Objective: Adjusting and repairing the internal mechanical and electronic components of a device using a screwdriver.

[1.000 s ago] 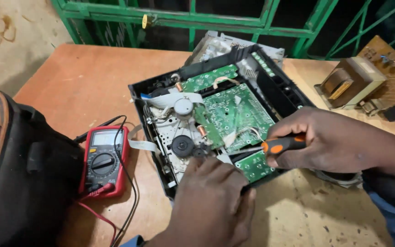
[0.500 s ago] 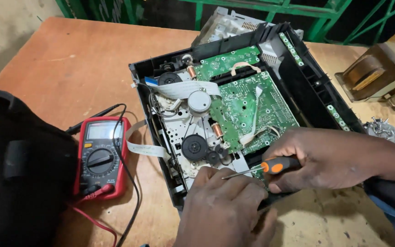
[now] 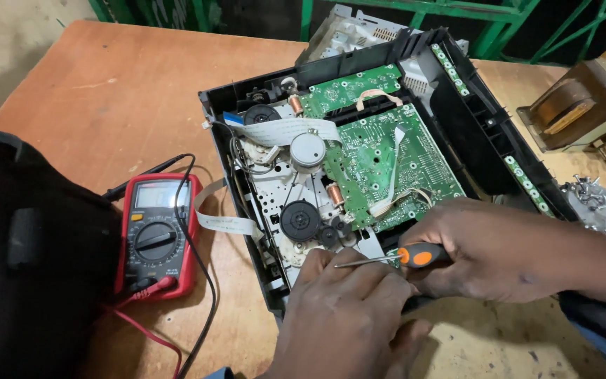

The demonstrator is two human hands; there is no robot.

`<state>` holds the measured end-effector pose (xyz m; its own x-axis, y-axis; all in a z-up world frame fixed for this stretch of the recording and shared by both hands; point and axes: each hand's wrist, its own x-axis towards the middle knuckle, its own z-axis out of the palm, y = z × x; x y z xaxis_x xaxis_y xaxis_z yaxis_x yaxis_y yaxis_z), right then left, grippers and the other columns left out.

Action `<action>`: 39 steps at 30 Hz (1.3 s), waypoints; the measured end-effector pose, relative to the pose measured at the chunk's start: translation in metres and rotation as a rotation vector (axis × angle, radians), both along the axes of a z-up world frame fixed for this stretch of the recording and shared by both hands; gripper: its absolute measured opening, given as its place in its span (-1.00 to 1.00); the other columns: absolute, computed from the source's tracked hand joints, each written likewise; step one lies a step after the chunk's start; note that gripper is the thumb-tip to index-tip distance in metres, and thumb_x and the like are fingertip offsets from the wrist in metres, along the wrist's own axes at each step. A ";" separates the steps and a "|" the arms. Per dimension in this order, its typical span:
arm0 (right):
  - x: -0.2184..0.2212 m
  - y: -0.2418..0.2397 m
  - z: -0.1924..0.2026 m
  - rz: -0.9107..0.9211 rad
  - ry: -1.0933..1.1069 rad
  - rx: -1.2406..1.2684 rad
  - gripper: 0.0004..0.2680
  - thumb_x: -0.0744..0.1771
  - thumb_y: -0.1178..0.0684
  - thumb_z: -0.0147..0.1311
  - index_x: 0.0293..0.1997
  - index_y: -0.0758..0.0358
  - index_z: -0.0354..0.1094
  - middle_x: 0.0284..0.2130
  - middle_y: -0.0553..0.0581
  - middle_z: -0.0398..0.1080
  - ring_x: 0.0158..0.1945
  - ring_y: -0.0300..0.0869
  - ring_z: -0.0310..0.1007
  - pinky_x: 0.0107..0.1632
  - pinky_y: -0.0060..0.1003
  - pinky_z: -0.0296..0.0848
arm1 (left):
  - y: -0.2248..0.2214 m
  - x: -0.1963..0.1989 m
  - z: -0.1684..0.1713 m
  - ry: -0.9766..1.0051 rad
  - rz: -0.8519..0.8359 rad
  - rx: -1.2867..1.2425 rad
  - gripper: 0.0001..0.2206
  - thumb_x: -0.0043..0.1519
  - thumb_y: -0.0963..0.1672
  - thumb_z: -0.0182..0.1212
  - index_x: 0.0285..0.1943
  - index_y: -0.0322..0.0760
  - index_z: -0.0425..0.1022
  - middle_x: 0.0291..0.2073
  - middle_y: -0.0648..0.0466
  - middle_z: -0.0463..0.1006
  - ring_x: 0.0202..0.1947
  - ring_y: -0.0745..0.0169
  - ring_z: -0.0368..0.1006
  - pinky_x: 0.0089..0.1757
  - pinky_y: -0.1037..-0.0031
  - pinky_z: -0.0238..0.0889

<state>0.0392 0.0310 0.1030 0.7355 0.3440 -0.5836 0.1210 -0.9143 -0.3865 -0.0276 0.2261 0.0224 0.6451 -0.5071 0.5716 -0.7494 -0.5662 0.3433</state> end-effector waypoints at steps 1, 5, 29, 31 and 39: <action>0.000 0.001 -0.001 -0.001 -0.001 -0.001 -0.77 0.32 0.06 0.40 -0.57 0.11 0.47 -0.65 -0.05 0.34 -0.54 -0.26 0.19 -0.37 -0.33 0.19 | 0.000 0.000 0.001 -0.001 -0.001 -0.001 -0.68 0.01 -0.01 0.48 -0.17 -0.16 0.53 -0.36 0.01 0.49 -0.18 -0.17 0.37 -0.18 0.06 0.13; -0.003 0.010 0.005 -0.059 -0.036 -0.095 -0.76 0.30 0.04 0.40 -0.58 0.08 0.39 -0.64 -0.07 0.29 -0.52 -0.26 0.15 -0.36 -0.30 0.11 | -0.001 -0.001 0.003 0.017 0.001 0.014 -0.65 0.00 0.00 0.48 -0.16 -0.22 0.52 -0.32 -0.01 0.52 -0.15 -0.21 0.38 -0.13 0.01 0.14; 0.056 -0.120 -0.030 -0.295 0.428 -0.576 -0.82 0.39 -0.08 0.15 0.02 -0.01 0.66 -0.33 -0.03 0.69 -0.36 -0.33 0.65 -0.23 -0.54 0.65 | -0.001 -0.005 0.037 0.407 -0.015 0.001 -0.32 0.09 -0.06 0.45 0.39 -0.34 0.24 0.21 -0.13 0.48 0.14 -0.15 0.42 0.11 -0.04 0.07; 0.021 -0.124 -0.039 -0.100 0.452 -0.451 -0.78 0.36 -0.16 0.14 0.06 -0.23 0.66 -0.28 -0.20 0.71 -0.32 -0.49 0.63 -0.17 -0.72 0.64 | 0.000 -0.001 0.028 0.238 -0.112 0.088 -0.29 0.12 -0.01 0.35 0.43 -0.37 0.21 0.25 -0.23 0.45 0.13 -0.25 0.37 0.04 -0.05 0.06; 0.048 -0.179 -0.203 0.006 0.255 -0.661 -0.85 0.38 -0.12 0.10 -0.39 -0.15 0.31 -0.60 -0.19 0.23 -0.59 -0.38 -0.02 -0.36 -0.57 0.25 | 0.000 0.001 0.016 0.080 -0.157 0.083 -0.46 0.05 -0.03 0.33 0.22 -0.32 0.45 -0.21 -0.07 0.60 -0.09 -0.15 0.39 -0.04 -0.02 0.08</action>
<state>0.0874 -0.1478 -0.1002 0.5471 -0.1378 -0.8256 0.1064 -0.9669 0.2319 -0.0268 0.2261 0.0381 0.5956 -0.6485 0.4741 -0.8032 -0.4729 0.3622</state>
